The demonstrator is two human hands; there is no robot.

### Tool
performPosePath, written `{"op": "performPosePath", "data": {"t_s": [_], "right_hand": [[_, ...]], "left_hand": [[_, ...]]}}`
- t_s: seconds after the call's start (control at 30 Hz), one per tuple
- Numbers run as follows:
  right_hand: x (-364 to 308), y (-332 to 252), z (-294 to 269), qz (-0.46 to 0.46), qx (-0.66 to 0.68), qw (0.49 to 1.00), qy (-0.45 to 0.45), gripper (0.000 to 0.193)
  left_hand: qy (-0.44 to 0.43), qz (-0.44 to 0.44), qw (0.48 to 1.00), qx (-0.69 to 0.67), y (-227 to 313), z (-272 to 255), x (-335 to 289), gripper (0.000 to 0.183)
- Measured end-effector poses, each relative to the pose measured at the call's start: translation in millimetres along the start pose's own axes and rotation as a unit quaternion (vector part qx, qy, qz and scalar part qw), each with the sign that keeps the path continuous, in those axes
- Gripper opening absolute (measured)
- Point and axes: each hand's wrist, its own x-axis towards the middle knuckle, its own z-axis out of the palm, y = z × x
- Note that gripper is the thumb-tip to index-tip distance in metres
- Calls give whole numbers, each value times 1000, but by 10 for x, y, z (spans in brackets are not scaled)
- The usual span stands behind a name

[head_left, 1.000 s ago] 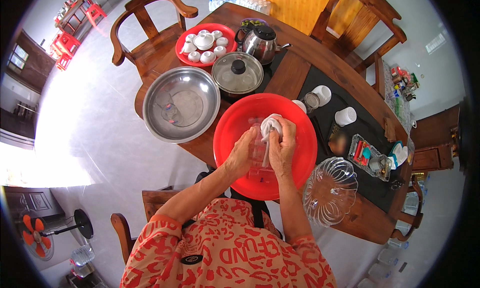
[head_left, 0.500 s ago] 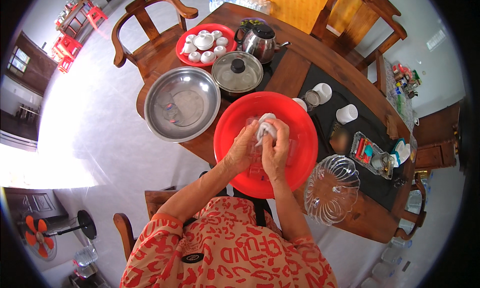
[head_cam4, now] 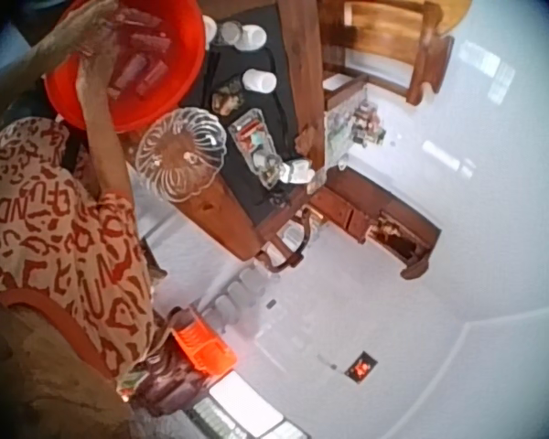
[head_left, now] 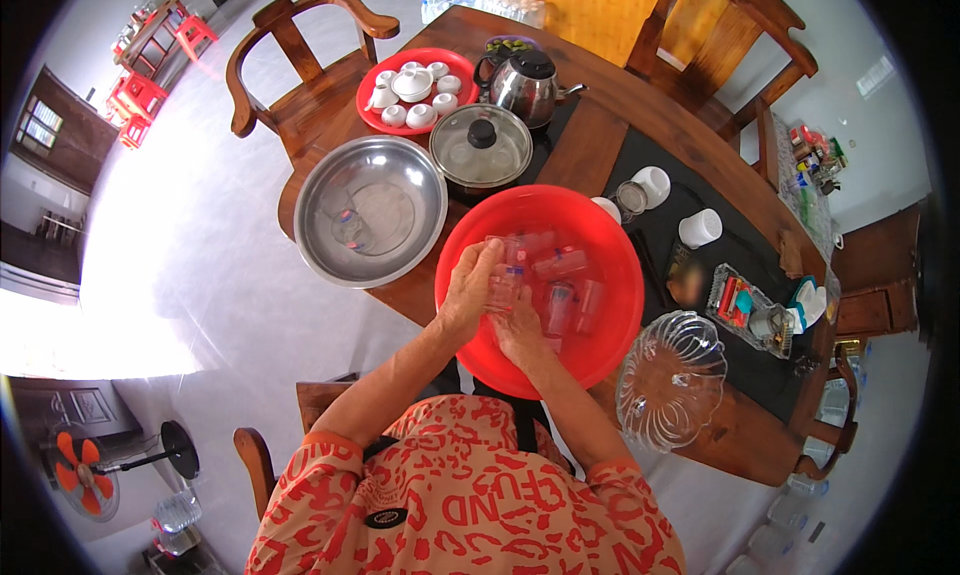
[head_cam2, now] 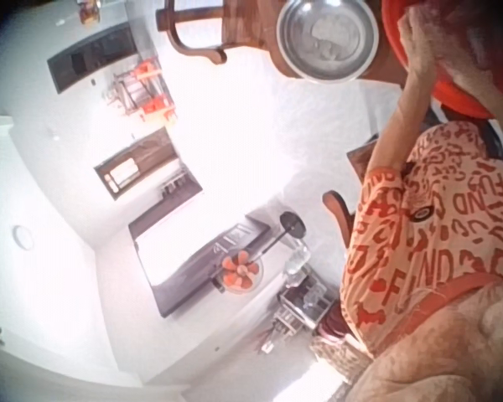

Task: The person dries small clear glasses and a glass bowl using a white cloth. They pick up each glass from a red plastic basin, wipe it thoroughly, and place it into a metal tray. The person also wipes the glass bowl and places it on the table.

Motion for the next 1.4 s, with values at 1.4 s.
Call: {"op": "performPosePath", "data": {"t_s": [1.4], "right_hand": [[635,-268,-1199,178,360,901,164,39]], "left_hand": [[-153,-162,931,-290,-334,236,40,57]]}}
